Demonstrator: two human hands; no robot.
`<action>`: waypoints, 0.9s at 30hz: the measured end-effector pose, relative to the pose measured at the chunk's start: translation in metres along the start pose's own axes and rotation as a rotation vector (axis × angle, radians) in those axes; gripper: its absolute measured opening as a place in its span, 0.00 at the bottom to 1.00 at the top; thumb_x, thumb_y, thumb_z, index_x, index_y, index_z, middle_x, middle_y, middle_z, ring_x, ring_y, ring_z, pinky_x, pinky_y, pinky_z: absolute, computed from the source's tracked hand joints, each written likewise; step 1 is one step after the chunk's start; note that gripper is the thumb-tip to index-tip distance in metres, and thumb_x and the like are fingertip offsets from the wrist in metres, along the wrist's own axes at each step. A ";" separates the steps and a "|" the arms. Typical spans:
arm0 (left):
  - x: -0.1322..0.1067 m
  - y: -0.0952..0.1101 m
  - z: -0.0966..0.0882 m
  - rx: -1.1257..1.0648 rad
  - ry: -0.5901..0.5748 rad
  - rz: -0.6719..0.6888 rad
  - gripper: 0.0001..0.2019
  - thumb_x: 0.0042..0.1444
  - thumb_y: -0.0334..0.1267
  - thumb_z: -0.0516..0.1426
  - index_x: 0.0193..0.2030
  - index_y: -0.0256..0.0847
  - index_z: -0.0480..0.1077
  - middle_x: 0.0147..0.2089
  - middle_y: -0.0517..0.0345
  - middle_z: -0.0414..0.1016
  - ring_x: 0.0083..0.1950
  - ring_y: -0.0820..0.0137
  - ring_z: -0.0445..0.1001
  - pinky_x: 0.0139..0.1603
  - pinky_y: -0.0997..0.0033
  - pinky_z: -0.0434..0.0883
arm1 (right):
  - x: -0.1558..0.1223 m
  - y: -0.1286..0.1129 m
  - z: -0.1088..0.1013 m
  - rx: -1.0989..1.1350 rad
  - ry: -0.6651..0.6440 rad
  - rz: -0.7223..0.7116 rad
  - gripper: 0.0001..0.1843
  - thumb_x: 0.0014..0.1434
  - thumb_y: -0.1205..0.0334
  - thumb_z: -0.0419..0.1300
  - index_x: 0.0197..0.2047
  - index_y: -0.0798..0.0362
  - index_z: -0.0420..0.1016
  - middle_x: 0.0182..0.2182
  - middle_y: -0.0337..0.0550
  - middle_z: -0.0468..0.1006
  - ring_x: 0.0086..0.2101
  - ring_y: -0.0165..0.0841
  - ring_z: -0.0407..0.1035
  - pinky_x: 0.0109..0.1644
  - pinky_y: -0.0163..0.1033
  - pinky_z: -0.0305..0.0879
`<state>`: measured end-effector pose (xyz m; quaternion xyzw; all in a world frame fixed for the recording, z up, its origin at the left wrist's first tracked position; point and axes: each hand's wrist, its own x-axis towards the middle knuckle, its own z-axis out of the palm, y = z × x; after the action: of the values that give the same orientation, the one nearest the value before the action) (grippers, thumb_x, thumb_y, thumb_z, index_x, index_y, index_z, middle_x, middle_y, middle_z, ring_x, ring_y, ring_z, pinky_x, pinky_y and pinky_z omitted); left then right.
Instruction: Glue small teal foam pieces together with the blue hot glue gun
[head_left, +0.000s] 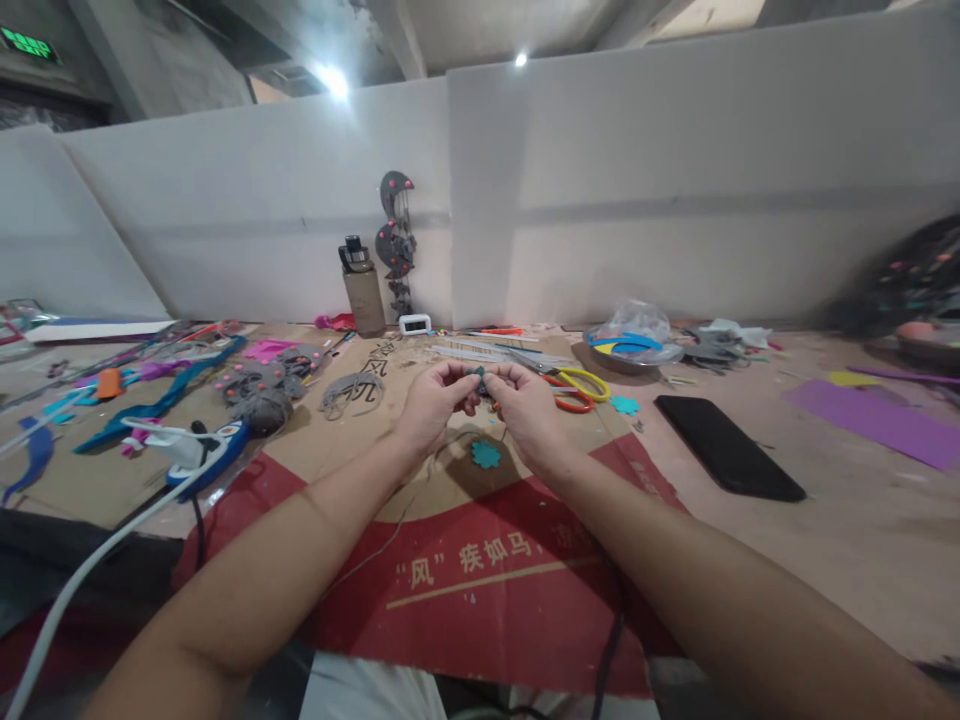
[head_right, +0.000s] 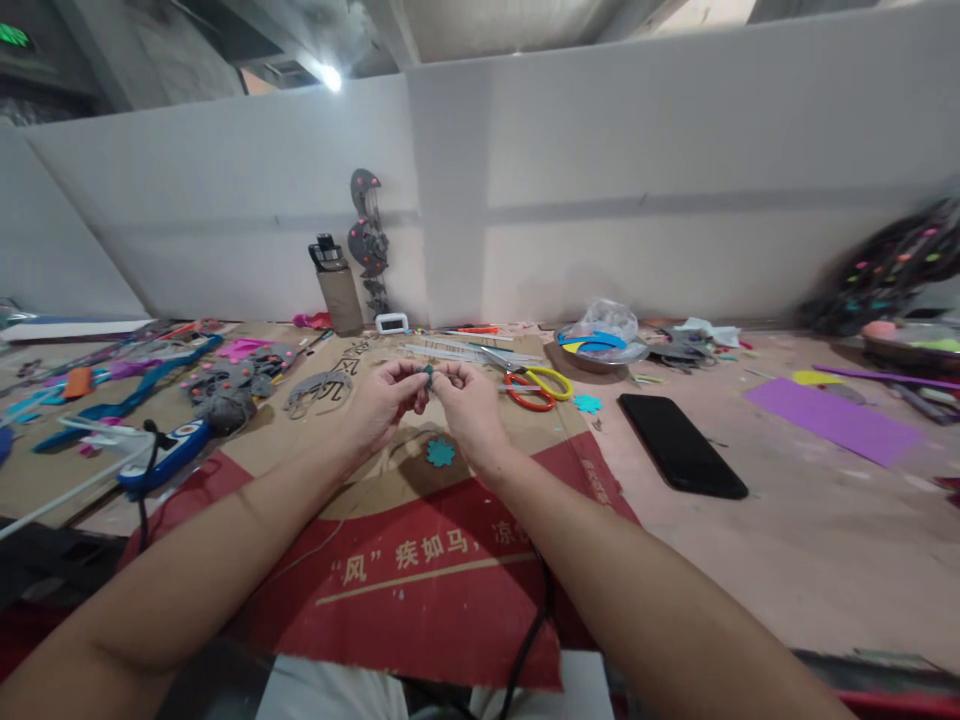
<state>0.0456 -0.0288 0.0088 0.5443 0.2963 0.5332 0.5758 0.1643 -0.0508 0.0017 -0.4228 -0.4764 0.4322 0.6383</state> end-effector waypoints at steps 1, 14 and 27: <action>0.000 -0.001 0.000 0.001 0.007 -0.004 0.11 0.44 0.37 0.64 0.30 0.36 0.68 0.20 0.63 0.68 0.21 0.79 0.64 0.23 0.76 0.62 | 0.000 0.001 0.000 0.002 -0.006 0.001 0.11 0.48 0.55 0.62 0.31 0.54 0.69 0.23 0.34 0.68 0.21 0.24 0.54 0.25 0.33 0.50; 0.002 -0.003 -0.003 0.032 0.121 -0.043 0.09 0.42 0.36 0.62 0.28 0.37 0.66 0.19 0.66 0.62 0.18 0.81 0.59 0.18 0.79 0.53 | 0.000 0.012 0.001 -0.050 -0.030 0.047 0.16 0.48 0.51 0.63 0.36 0.53 0.70 0.22 0.30 0.63 0.20 0.24 0.48 0.23 0.33 0.44; 0.015 -0.004 -0.022 -0.063 0.205 -0.069 0.12 0.40 0.38 0.64 0.29 0.38 0.66 0.19 0.68 0.62 0.17 0.81 0.57 0.18 0.80 0.50 | 0.001 0.012 0.002 -0.079 -0.135 0.126 0.17 0.50 0.51 0.59 0.41 0.51 0.66 0.26 0.31 0.64 0.21 0.24 0.53 0.23 0.32 0.49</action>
<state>0.0303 -0.0074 0.0039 0.4579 0.3552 0.5752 0.5774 0.1605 -0.0468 -0.0092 -0.4465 -0.5076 0.4800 0.5591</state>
